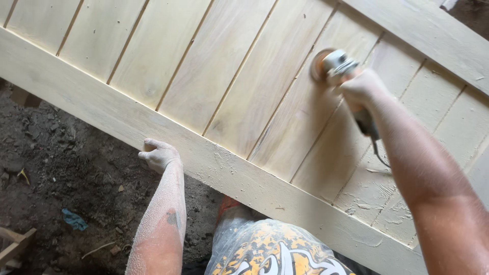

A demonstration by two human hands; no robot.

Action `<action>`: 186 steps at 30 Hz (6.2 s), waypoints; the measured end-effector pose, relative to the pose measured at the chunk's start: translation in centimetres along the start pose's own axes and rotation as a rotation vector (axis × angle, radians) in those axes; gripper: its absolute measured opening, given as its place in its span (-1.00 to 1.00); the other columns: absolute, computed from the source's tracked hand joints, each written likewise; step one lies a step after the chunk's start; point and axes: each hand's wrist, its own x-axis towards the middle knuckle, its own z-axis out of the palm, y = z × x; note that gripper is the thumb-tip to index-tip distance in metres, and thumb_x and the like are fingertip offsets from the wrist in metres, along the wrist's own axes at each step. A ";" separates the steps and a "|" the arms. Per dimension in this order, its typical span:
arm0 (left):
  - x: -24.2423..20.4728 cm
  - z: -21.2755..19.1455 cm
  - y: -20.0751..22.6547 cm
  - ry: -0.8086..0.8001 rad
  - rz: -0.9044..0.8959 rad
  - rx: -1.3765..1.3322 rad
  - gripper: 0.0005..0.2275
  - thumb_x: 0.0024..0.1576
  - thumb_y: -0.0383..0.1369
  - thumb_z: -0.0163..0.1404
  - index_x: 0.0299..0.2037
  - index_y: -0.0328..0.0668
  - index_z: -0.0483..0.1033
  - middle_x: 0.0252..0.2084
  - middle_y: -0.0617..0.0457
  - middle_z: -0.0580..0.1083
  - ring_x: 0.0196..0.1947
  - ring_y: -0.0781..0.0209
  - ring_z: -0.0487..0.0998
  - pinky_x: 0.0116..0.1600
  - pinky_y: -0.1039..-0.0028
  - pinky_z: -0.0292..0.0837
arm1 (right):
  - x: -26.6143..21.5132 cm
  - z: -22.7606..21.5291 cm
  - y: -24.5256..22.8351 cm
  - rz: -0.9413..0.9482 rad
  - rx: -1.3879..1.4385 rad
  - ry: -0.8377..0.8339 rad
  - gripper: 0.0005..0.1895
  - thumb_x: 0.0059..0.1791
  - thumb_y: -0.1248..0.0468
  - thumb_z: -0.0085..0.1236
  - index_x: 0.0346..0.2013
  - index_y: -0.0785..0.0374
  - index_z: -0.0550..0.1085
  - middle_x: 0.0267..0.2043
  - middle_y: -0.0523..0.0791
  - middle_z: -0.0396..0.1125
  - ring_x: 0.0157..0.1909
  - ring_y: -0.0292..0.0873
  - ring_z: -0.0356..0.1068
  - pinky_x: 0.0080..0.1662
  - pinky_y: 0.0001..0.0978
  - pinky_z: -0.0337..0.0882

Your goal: The person sands a wooden door panel using a power sander, moving the tool across the surface of the wood with both hands.

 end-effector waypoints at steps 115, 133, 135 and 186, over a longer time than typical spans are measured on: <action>-44.7 -16.2 -6.9 -2.122 0.686 -0.046 -0.65 -0.05 -0.44 0.21 -0.07 -0.26 0.42 -0.16 -0.10 0.50 -0.23 0.24 0.58 -0.12 0.44 0.61 | -42.5 12.7 17.9 -0.406 1.469 0.309 -0.47 -0.13 0.20 0.14 0.09 0.41 0.42 -0.19 0.03 0.42 -0.20 -0.04 0.46 -0.15 -0.18 0.56; -14.7 -36.7 -4.0 -1.754 0.477 -0.453 -0.52 -0.09 -0.51 0.10 0.07 -0.43 0.30 -0.33 -0.16 0.48 -0.31 -0.05 0.61 -0.15 0.11 0.64 | -52.4 32.4 37.1 0.204 -0.023 0.230 -0.46 0.04 -0.19 -0.10 -0.50 0.03 0.68 -0.29 -0.25 0.53 0.07 -0.23 0.42 0.42 0.29 -0.15; -13.0 -36.7 -4.4 -1.779 0.463 -0.545 -0.54 -0.04 -0.48 0.10 0.09 -0.43 0.28 -0.29 -0.17 0.49 -0.28 -0.02 0.59 -0.15 0.16 0.61 | -55.9 34.6 41.2 0.402 -0.064 0.359 -0.46 0.05 -0.20 -0.09 -0.48 0.01 0.68 -0.21 -0.28 0.55 0.09 -0.25 0.47 0.50 0.18 -0.03; -37.7 -19.8 -8.4 -1.716 0.684 -0.180 -0.51 -0.06 -0.36 0.25 0.05 -0.37 0.39 -0.16 -0.04 0.52 -0.19 0.19 0.58 -0.08 0.33 0.56 | -46.0 14.1 15.9 -0.676 1.165 0.080 -0.45 0.00 0.19 0.17 0.24 0.39 0.38 0.17 0.05 0.43 0.23 -0.10 0.41 0.24 -0.26 0.41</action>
